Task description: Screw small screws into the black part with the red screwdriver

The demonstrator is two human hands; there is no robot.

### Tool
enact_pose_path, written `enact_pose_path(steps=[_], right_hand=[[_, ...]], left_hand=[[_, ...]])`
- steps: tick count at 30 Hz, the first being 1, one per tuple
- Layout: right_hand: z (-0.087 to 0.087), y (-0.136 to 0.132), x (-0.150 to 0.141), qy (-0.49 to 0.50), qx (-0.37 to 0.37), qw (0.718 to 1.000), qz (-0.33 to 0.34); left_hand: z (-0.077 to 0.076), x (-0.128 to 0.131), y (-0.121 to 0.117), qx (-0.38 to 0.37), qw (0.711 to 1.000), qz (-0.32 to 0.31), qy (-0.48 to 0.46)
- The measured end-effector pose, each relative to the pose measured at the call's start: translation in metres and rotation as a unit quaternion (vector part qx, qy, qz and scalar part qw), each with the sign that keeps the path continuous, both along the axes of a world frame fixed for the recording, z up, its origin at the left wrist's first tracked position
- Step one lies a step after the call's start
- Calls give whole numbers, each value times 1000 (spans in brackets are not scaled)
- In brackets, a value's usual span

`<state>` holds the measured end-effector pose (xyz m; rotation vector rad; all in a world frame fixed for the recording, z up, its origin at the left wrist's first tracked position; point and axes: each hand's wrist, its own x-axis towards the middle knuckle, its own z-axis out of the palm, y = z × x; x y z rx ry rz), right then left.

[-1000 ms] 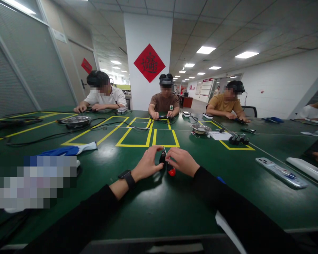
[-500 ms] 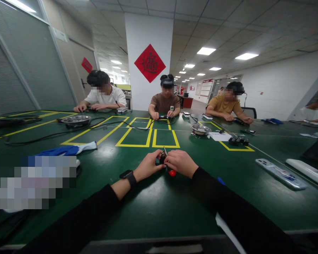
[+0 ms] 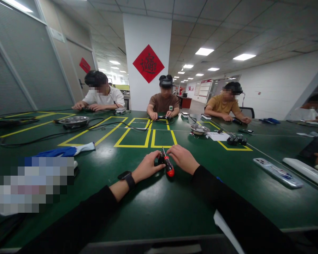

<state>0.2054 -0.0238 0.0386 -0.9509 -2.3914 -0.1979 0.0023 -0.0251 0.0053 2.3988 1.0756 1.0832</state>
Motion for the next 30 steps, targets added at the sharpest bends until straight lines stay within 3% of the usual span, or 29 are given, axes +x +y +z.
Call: enact_pose_path(steps=[7, 17, 23, 27, 30], right_hand=[[-12, 2, 0, -119, -70, 990, 5], [0, -7, -3, -179, -50, 982, -29], [4, -8, -2, -190, -15, 981, 29], [16, -10, 1, -109, 2, 992, 62], [19, -16, -1, 72, -14, 997, 15]], left_hand=[[2, 1, 1, 11, 1000, 2, -7], [1, 0, 3, 47, 999, -2, -17], [-2, 2, 2, 34, 999, -9, -3], [-2, 3, 0, 25, 999, -16, -16], [-4, 2, 2, -2, 1000, -11, -26]])
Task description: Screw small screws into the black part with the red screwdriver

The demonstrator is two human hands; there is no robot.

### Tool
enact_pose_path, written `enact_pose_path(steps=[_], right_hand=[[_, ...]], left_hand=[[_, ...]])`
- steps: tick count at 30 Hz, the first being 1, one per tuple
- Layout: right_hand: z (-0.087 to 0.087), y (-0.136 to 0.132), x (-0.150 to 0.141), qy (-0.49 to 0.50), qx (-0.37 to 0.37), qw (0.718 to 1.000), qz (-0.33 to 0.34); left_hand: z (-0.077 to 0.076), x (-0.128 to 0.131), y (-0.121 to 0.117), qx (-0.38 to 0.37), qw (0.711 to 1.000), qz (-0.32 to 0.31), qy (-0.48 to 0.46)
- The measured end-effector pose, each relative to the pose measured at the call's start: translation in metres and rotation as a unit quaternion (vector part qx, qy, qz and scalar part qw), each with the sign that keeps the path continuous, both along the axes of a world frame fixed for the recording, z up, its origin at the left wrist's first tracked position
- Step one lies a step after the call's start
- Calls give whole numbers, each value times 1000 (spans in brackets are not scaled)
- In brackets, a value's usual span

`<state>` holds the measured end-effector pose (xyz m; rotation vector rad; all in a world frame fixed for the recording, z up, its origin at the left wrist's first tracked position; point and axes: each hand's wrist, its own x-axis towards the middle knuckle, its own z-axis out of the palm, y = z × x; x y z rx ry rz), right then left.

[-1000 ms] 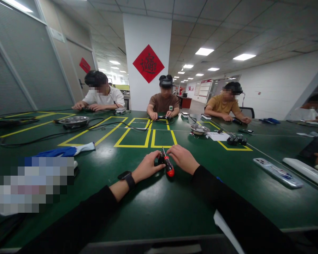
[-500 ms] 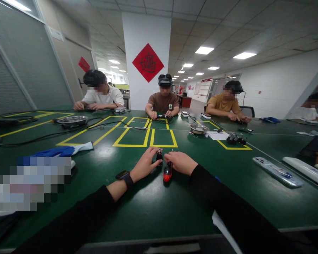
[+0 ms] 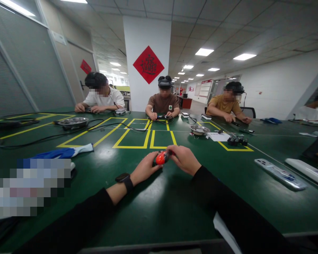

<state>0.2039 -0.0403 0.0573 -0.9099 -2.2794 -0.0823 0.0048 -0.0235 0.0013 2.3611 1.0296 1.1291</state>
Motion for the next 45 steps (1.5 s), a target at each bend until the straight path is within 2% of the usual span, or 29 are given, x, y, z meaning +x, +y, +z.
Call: enact_pose_path(steps=[2, 4, 6, 7, 10, 18, 29, 35, 45], right_hand=[[-3, -5, -7, 171, -46, 984, -17], [-9, -10, -16, 331, -103, 938, 14], [-14, -13, -25, 422, -140, 893, 66], [-16, -13, -29, 440, -149, 881, 88], [-21, -13, -34, 438, -152, 878, 120], [-29, -10, -35, 404, -170, 890, 128], [-28, -10, -33, 419, -169, 881, 139], [-28, -9, -33, 434, -182, 870, 148], [-26, -11, -31, 435, -202, 865, 147]], left_hand=[[-2, 0, 3, -15, 1000, 3, -6], [-3, 0, 5, -27, 1000, -1, -10], [-3, 0, 6, -34, 999, -2, -11], [-3, 0, 5, -37, 999, -3, -9], [-1, 0, 4, -39, 999, -8, -2], [-1, 0, 5, -30, 1000, -1, 8], [5, 1, -1, -40, 999, 16, 17], [7, 1, 1, -69, 997, -17, 4], [8, 1, -1, -67, 998, -9, 3]])
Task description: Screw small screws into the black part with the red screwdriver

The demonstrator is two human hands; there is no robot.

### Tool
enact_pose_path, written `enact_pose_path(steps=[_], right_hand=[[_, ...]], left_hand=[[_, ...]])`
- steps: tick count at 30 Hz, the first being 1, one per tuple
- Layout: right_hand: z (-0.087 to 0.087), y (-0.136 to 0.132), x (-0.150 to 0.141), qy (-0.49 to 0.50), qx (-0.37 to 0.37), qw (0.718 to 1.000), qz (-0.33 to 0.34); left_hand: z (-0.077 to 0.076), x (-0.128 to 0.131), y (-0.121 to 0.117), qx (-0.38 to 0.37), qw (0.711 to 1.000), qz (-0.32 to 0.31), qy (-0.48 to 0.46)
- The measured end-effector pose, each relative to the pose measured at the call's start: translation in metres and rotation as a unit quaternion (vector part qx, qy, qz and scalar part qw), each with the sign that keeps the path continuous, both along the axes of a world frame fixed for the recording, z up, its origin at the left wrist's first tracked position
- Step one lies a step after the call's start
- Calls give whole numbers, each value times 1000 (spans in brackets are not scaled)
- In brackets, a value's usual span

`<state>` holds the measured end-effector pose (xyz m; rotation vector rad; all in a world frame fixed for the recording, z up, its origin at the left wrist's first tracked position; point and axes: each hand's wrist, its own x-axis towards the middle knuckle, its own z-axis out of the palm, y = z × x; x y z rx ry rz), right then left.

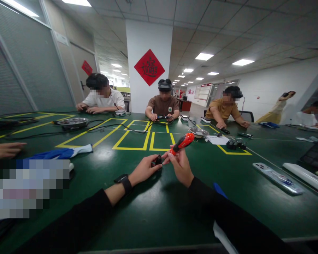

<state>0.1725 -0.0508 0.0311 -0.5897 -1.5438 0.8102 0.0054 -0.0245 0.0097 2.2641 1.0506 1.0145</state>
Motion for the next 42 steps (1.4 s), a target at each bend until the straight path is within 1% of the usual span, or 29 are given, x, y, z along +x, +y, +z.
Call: enact_pose_path(steps=[4, 9, 12, 16, 24, 28, 34, 36, 39, 42], right_hand=[[0, -1, -1, 10, -20, 1000, 9], [6, -6, -3, 31, -25, 998, 50], [9, -8, -4, 36, -28, 998, 49], [11, -6, -4, 43, -54, 995, 70], [13, -6, 0, 58, -75, 989, 110], [13, -7, -2, 59, -68, 992, 92], [11, -4, -6, 95, -72, 992, 44], [11, -5, -6, 101, -75, 991, 50], [13, -6, -5, 96, -79, 989, 78], [14, -7, -5, 77, -74, 992, 71]], left_hand=[[0, 0, -1, 9, 1000, 2, 2], [1, 0, -3, 12, 1000, 9, 6], [3, 0, -5, 14, 1000, 13, 0], [3, -1, -7, 14, 1000, 22, 3], [3, -1, -7, 32, 999, 13, 8], [2, 0, -6, 30, 999, 18, 12], [2, 1, -5, 18, 1000, 24, 7], [2, 1, -5, 13, 1000, 20, 5], [2, 2, -4, 11, 1000, 18, 5], [2, 3, -4, 7, 1000, 18, 4]])
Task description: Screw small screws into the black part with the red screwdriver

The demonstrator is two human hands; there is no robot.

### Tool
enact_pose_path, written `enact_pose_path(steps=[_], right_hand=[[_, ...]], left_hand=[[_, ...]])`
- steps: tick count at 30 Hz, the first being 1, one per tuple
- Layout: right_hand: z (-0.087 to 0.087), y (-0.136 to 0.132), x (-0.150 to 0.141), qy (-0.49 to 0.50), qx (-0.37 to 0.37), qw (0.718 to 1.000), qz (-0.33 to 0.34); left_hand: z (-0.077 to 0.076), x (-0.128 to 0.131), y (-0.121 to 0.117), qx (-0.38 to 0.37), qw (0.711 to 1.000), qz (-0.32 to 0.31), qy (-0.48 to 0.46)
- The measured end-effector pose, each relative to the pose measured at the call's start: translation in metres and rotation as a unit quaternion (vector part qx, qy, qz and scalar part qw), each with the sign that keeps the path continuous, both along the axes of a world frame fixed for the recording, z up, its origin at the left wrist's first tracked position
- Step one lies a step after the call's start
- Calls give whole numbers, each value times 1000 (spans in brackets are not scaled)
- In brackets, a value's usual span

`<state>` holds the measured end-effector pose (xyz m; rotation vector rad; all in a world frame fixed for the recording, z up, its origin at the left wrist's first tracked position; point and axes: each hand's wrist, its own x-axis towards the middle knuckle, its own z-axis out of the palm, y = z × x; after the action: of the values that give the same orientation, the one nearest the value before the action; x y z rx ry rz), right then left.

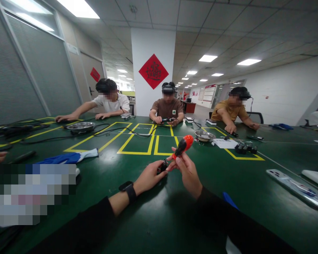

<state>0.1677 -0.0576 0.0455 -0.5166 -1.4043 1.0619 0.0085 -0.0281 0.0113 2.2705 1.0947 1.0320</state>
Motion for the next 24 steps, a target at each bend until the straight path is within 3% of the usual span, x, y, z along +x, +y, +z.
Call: enact_pose_path(steps=[6, 11, 19, 24], right_hand=[[0, 0, -2, 15, -1, 1000, -10], [2, -1, 1, 32, -18, 999, 31], [-1, 5, 1, 43, -34, 998, -27], [-1, 3, 2, 43, -43, 998, 10]], left_hand=[[1, 1, -1, -4, 1000, -4, -14], [2, 1, -1, -2, 1000, -8, 1], [-1, 0, 0, 3, 1000, -6, 6], [-2, -1, 1, 11, 1000, -11, 4]])
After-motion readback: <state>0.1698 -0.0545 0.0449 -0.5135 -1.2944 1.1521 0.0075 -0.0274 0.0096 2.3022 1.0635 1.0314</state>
